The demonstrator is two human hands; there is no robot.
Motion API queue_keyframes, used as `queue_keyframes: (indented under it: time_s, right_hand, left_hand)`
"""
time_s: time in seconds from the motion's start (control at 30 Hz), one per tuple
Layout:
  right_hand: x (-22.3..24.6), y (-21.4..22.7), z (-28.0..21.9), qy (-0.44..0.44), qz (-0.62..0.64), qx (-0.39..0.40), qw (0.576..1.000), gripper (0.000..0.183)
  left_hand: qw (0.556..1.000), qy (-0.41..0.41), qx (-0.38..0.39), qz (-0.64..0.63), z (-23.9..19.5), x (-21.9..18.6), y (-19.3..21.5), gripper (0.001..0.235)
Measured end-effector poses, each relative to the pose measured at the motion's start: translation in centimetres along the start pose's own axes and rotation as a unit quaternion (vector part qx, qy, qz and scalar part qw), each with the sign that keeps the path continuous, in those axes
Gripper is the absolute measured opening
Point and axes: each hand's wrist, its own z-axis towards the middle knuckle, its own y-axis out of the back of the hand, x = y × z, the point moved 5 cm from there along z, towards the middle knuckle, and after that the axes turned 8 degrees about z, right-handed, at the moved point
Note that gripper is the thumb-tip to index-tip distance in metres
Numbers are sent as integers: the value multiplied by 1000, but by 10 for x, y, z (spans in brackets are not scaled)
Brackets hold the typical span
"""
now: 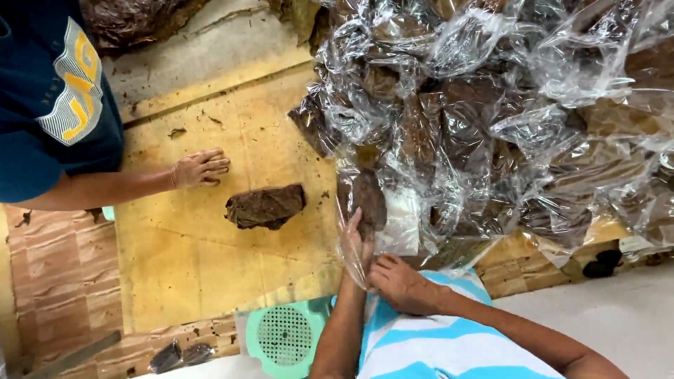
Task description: The person places rectangular blocks of a dark brown food product into clear plastic bags on a wooden table. They fold the bags closed and stack them. Another person is visible in the background handling a large mass of the same product.
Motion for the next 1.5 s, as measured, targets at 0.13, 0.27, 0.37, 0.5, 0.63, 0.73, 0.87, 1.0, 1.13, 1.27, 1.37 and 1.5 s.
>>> queue_keyframes:
  time_s: [0.13,0.27,0.37,0.5,0.63,0.73,0.87,1.0,1.13,1.27,1.37,1.5]
  right_hand:
    - [-2,25,10,-25,181,2,983,9]
    - [-41,34,6,-437,391,-96,804,43]
    - [-72,12,4,-471,499,-140,714,63]
    - [-106,-12,2,-430,541,-209,692,50]
    - [-132,7,1,-452,416,-226,756,35]
    - [-129,51,12,-526,360,-167,752,23]
    - [-101,169,53,-474,228,-221,822,11]
    - [-43,308,74,-350,232,-490,764,18]
    - [-67,357,42,-125,382,-599,693,50]
    - [-43,298,33,-87,180,-504,840,35]
    - [-70,210,10,-228,239,-431,840,22]
    - [-96,96,-41,-389,256,-252,848,19]
  left_hand:
    - [957,85,-45,-274,-1,-29,-2,92]
    - [992,-35,-120,-21,-10,13,26,60]
    - [992,-83,-94,33,-7,58,22,58]
    - [816,-342,-40,464,-15,79,31,108]
    - [1000,-2,15,-8,9,69,13,31]
    - [943,248,148,164,-98,-23,2,82]
    - [888,-221,331,229,-114,-47,-15,38]
    - [847,-270,357,286,-102,-43,-19,37]
    - [873,-179,325,318,-63,-33,-3,42]
    - [913,-122,220,321,-22,-15,30,38]
    - [924,-69,130,353,-4,-10,69,37]
    - [921,-77,-61,376,23,-14,134,28]
